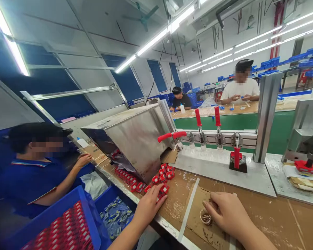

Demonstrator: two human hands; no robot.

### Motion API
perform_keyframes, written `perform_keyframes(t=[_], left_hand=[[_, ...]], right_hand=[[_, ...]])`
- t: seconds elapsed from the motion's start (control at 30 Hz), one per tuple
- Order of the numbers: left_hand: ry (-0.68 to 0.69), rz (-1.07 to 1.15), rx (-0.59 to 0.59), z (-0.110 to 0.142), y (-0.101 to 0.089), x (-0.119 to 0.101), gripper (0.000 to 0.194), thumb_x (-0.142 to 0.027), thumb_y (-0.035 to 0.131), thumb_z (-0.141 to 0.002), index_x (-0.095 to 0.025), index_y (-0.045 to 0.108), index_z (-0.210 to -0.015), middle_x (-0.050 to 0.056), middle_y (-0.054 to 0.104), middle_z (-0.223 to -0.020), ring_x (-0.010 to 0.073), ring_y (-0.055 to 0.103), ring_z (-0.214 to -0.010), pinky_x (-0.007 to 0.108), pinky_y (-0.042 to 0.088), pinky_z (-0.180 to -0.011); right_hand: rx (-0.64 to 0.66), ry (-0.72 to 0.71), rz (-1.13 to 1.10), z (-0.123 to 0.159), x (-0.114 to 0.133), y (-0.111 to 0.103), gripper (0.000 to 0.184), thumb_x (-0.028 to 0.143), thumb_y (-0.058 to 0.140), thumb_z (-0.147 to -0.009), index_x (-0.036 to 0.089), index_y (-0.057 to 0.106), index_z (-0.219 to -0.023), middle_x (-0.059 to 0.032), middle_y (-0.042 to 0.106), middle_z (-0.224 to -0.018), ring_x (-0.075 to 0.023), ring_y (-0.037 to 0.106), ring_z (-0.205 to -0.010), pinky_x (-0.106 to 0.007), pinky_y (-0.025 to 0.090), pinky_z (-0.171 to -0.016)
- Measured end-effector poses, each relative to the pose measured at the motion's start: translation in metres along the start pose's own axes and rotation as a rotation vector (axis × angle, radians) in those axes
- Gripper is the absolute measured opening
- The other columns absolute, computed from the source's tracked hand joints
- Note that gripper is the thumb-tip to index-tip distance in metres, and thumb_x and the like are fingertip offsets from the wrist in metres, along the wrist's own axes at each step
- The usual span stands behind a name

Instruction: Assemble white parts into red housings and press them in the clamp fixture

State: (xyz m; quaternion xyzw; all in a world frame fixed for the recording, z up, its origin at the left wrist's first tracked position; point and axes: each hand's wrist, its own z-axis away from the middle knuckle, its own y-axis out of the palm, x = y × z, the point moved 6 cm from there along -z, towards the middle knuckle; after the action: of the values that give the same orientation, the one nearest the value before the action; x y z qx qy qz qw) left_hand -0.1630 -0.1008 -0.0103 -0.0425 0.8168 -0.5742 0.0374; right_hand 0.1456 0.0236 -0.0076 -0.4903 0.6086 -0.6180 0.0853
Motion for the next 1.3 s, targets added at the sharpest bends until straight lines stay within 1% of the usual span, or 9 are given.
perform_keyframes(t=[0.17, 0.33, 0.47, 0.57, 0.67, 0.8, 0.93, 1.07, 1.3], left_hand=[[0.145, -0.018, -0.017, -0.016, 0.007, -0.027, 0.032, -0.032, 0.049, -0.102, -0.022, 0.055, -0.132, 0.008, 0.069, -0.116, 0.0228, 0.068, -0.106, 0.036, 0.058, -0.092], [0.227, -0.031, 0.018, -0.045, 0.017, -0.055, 0.05, -0.045, 0.058, -0.098, -0.018, 0.05, -0.14, 0.011, 0.068, -0.121, 0.0265, 0.067, -0.109, 0.038, 0.058, -0.089], [0.242, 0.136, 0.032, -0.07, 0.018, -0.067, 0.038, -0.041, 0.053, -0.102, -0.019, 0.057, -0.133, 0.012, 0.07, -0.116, 0.025, 0.067, -0.107, 0.036, 0.056, -0.091], [0.041, 0.68, -0.025, -0.086, 0.013, -0.065, 0.041, -0.047, 0.056, -0.1, -0.02, 0.059, -0.13, 0.011, 0.069, -0.117, 0.0239, 0.067, -0.108, 0.035, 0.057, -0.09], [-0.388, 1.51, -0.019, -0.101, 0.023, -0.068, 0.045, -0.055, 0.056, -0.097, -0.02, 0.06, -0.124, 0.007, 0.069, -0.1, 0.0196, 0.07, -0.089, 0.027, 0.059, -0.066], [-0.742, 2.219, 0.239, -0.128, 0.038, -0.12, 0.038, -0.051, 0.066, -0.091, -0.018, 0.062, -0.107, 0.003, 0.067, -0.086, 0.012, 0.067, -0.071, 0.015, 0.049, -0.048], [-0.454, 2.187, 0.394, -0.156, 0.035, -0.169, 0.053, -0.047, 0.078, -0.082, -0.022, 0.06, -0.125, 0.004, 0.071, -0.095, 0.0079, 0.061, -0.057, 0.014, 0.041, -0.04], [-0.127, 2.041, 0.571, -0.154, 0.036, -0.204, 0.066, -0.043, 0.083, -0.078, -0.025, 0.058, -0.137, 0.006, 0.071, -0.105, 0.0091, 0.062, -0.062, 0.016, 0.044, -0.043], [-0.095, 2.079, 0.689, -0.145, 0.043, -0.206, 0.069, -0.064, 0.067, -0.086, -0.025, 0.057, -0.143, 0.009, 0.068, -0.11, 0.0093, 0.056, -0.064, 0.017, 0.037, -0.043]], right_hand=[[0.091, -0.04, 0.043, 0.003, 0.005, 0.0, 0.045, 0.049, 0.04, -0.104, 0.021, 0.046, -0.069, -0.0032, 0.062, -0.069, -0.0189, 0.055, -0.065, -0.03, 0.023, -0.061], [0.147, -0.13, 0.061, 0.006, 0.011, -0.004, 0.044, 0.045, 0.044, -0.103, 0.02, 0.049, -0.066, -0.0025, 0.059, -0.063, -0.0159, 0.048, -0.058, -0.032, 0.02, -0.06], [0.178, -0.227, 0.038, 0.008, 0.021, -0.011, 0.045, 0.046, 0.047, -0.102, 0.02, 0.048, -0.067, -0.0021, 0.057, -0.062, -0.0145, 0.046, -0.057, -0.032, 0.02, -0.059], [0.198, -0.327, 0.004, 0.009, 0.027, -0.013, 0.039, 0.039, 0.045, -0.104, 0.02, 0.048, -0.07, -0.002, 0.057, -0.064, -0.0148, 0.048, -0.06, -0.031, 0.024, -0.062], [0.191, -0.366, 0.028, 0.007, 0.027, -0.011, 0.036, 0.031, 0.041, -0.105, 0.02, 0.05, -0.072, -0.0018, 0.059, -0.068, -0.0146, 0.048, -0.062, -0.031, 0.026, -0.063], [0.13, -0.366, 0.156, 0.003, 0.028, -0.009, 0.035, 0.031, 0.04, -0.107, 0.02, 0.053, -0.076, -0.0018, 0.061, -0.071, -0.0148, 0.049, -0.063, -0.032, 0.027, -0.064], [0.039, -0.373, 0.229, 0.001, 0.035, -0.013, 0.034, 0.024, 0.041, -0.105, 0.02, 0.051, -0.073, -0.0018, 0.06, -0.069, -0.0147, 0.048, -0.062, -0.031, 0.026, -0.062], [0.081, -0.31, 0.165, 0.001, 0.035, -0.014, 0.03, 0.02, 0.046, -0.099, 0.02, 0.046, -0.069, -0.0002, 0.056, -0.064, -0.0139, 0.045, -0.059, -0.03, 0.025, -0.061], [0.163, -0.16, -0.147, -0.002, 0.025, -0.004, 0.036, 0.026, 0.05, -0.098, 0.02, 0.038, -0.065, 0.0036, 0.044, -0.058, -0.0119, 0.038, -0.057, -0.027, 0.024, -0.059]])
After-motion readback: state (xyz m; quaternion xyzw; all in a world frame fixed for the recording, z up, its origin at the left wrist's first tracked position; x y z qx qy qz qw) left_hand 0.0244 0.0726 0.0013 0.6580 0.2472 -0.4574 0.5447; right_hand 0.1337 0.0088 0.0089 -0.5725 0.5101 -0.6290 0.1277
